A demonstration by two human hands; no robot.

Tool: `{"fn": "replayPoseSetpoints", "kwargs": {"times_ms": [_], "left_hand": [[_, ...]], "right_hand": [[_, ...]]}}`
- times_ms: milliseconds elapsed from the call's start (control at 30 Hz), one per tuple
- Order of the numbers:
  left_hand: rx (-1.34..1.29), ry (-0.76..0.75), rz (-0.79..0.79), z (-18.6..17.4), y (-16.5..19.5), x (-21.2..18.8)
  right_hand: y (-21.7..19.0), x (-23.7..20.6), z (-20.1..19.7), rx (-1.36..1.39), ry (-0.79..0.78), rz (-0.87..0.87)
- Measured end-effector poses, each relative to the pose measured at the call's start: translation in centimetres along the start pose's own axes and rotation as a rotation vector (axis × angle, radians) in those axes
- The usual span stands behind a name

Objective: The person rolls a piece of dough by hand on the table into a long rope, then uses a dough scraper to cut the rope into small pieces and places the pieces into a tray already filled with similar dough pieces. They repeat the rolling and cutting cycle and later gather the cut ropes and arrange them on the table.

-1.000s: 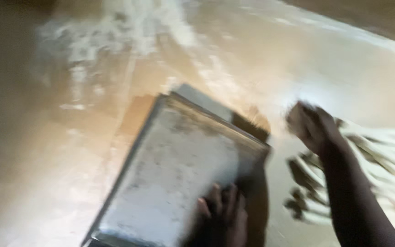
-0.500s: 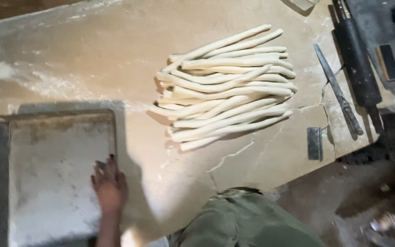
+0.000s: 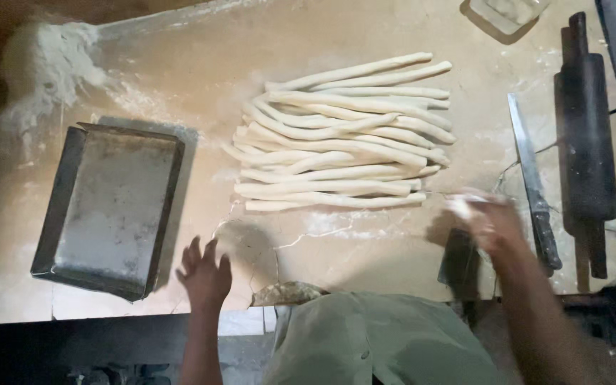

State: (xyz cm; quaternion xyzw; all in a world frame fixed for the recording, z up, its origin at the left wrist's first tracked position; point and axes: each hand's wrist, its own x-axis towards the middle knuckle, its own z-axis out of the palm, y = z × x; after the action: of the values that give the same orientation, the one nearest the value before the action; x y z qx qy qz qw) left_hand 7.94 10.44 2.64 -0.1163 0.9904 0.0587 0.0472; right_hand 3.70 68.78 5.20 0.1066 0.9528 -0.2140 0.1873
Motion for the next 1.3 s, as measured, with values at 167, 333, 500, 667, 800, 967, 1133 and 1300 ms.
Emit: {"fn": "replayPoseSetpoints", "kwargs": {"times_ms": [167,333,500,667,800,967,1133,1300], "left_hand": [[-0.022,0.076,-0.310,2.1,-3.9,-5.4],[0.054,0.247,-0.059,2.8,-0.5,-0.3],[0.096,0.416,0.197,-2.6,2.2,8.9],[-0.244,0.457,0.370,-5.4,2.7,10.3],[-0.459,0.294,0.611,-3.2,8.9,9.6],[-0.466,0.130,0.929,-1.0,17.0,10.3],[-0.234,0.146,1.065,2.6,15.0,6.6],[-0.311,0.082,0.957,5.8,13.0,-0.4]], "right_hand": [[12.4,-0.3,-13.3,0.018,0.304,0.363],[14.9,13.0,-13.7,0.147,0.655,0.228],[2.1,13.1,-3.0,0.297,0.334,-0.280],[-7.9,4.0,6.3,0.295,0.575,-0.256],[-15.3,-1.9,10.5,-0.030,0.685,-0.501],[-17.1,-5.8,18.4,-0.221,0.113,-0.380],[-7.8,-10.9,19.5,-0.356,0.502,-0.069],[-1.1,-12.1,16.1,-0.065,0.391,0.124]]}}
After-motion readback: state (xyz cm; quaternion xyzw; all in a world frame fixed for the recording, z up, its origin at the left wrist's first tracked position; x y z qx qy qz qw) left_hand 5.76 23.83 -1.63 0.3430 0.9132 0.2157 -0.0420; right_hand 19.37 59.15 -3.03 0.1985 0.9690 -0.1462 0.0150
